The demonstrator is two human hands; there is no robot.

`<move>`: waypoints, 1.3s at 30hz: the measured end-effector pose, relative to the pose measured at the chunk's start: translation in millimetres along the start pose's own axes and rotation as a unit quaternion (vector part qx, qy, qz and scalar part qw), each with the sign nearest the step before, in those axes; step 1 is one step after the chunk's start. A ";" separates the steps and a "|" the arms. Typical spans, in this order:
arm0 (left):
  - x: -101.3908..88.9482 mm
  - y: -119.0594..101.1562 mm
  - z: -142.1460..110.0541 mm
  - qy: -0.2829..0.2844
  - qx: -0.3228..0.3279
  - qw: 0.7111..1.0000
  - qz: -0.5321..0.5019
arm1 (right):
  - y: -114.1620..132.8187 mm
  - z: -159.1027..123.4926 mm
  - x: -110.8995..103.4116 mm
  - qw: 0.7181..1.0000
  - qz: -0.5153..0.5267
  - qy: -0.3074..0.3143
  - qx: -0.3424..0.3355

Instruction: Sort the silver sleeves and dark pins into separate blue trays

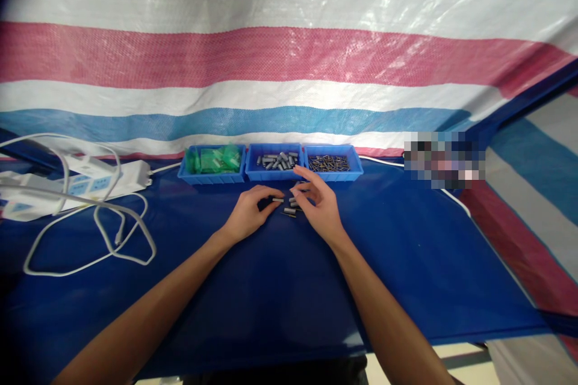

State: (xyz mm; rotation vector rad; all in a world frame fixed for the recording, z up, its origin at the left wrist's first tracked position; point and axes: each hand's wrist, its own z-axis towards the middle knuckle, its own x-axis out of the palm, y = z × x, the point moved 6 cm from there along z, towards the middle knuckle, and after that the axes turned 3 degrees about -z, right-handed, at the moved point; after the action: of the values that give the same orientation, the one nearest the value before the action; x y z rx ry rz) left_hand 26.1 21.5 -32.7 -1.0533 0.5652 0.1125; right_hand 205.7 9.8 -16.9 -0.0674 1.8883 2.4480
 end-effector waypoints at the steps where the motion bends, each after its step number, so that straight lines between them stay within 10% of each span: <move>1: -0.9 1.5 0.1 -0.007 -0.010 1.000 -0.010 | -1.2 0.4 -1.9 1.000 -0.007 -0.009 0.003; 9: -2.8 16.9 -1.6 -0.030 -0.108 0.980 -0.162 | -9.8 0.8 -10.4 0.995 -0.098 -0.025 -0.009; 29: -3.7 20.4 0.7 -0.044 -0.124 0.960 -0.246 | -17.3 -11.4 -30.2 0.947 -0.269 -0.174 -0.017; 39: -4.9 29.9 -1.9 -0.038 -0.137 0.952 -0.269 | -5.1 -10.6 -16.9 0.922 -0.361 -0.134 -0.029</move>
State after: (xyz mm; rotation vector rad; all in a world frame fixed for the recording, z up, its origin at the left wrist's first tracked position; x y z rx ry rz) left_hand 10.7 35.8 -54.6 -1.4353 0.1778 -0.2551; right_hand 222.9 0.7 -23.4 -0.3445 1.3441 1.8854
